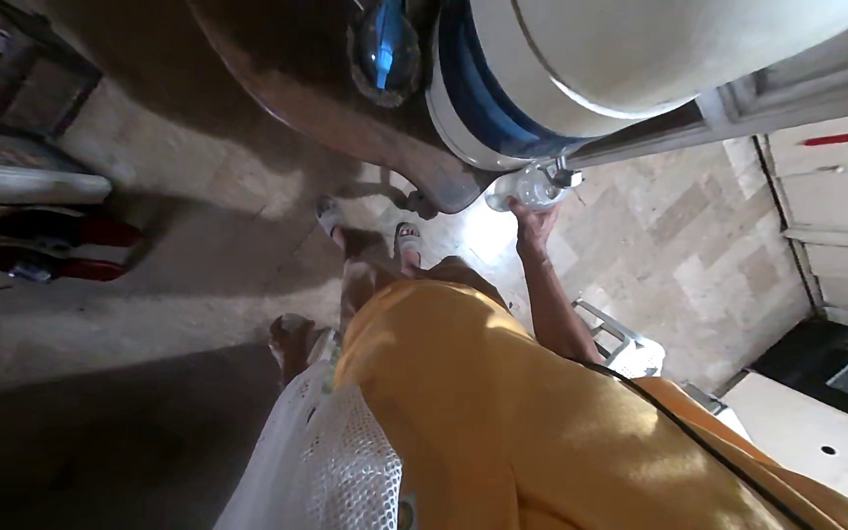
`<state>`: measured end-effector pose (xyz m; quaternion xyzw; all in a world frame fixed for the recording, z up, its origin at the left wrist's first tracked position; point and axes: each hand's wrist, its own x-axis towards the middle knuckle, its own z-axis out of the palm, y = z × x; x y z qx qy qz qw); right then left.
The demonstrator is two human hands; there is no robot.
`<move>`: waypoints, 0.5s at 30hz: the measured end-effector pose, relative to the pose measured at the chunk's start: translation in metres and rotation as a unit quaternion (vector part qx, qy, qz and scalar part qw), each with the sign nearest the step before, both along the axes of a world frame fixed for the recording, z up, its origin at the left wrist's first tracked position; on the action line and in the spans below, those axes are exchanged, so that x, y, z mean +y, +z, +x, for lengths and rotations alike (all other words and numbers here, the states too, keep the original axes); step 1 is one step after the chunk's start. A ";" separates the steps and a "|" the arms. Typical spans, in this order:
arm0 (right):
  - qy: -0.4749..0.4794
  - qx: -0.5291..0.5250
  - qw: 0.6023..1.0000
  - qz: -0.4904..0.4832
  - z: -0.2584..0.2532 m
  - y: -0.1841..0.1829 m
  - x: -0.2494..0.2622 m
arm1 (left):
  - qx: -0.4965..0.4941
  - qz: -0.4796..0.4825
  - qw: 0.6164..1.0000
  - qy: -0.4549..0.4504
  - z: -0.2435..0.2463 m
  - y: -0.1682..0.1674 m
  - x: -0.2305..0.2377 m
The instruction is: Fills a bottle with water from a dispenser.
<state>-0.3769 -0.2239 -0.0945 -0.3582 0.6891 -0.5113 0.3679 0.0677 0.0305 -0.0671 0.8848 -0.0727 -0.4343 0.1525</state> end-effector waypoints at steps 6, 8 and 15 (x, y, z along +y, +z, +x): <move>-0.006 0.011 1.000 0.013 0.001 0.002 0.001 | -0.069 0.008 0.995 -0.073 0.013 -0.023 0.017; -0.004 0.015 1.000 0.014 0.001 0.003 0.001 | -0.106 0.034 0.987 -0.116 0.019 -0.038 0.029; -0.001 0.014 1.000 0.008 0.000 0.001 0.000 | -0.075 0.062 0.990 -0.100 0.022 -0.052 0.056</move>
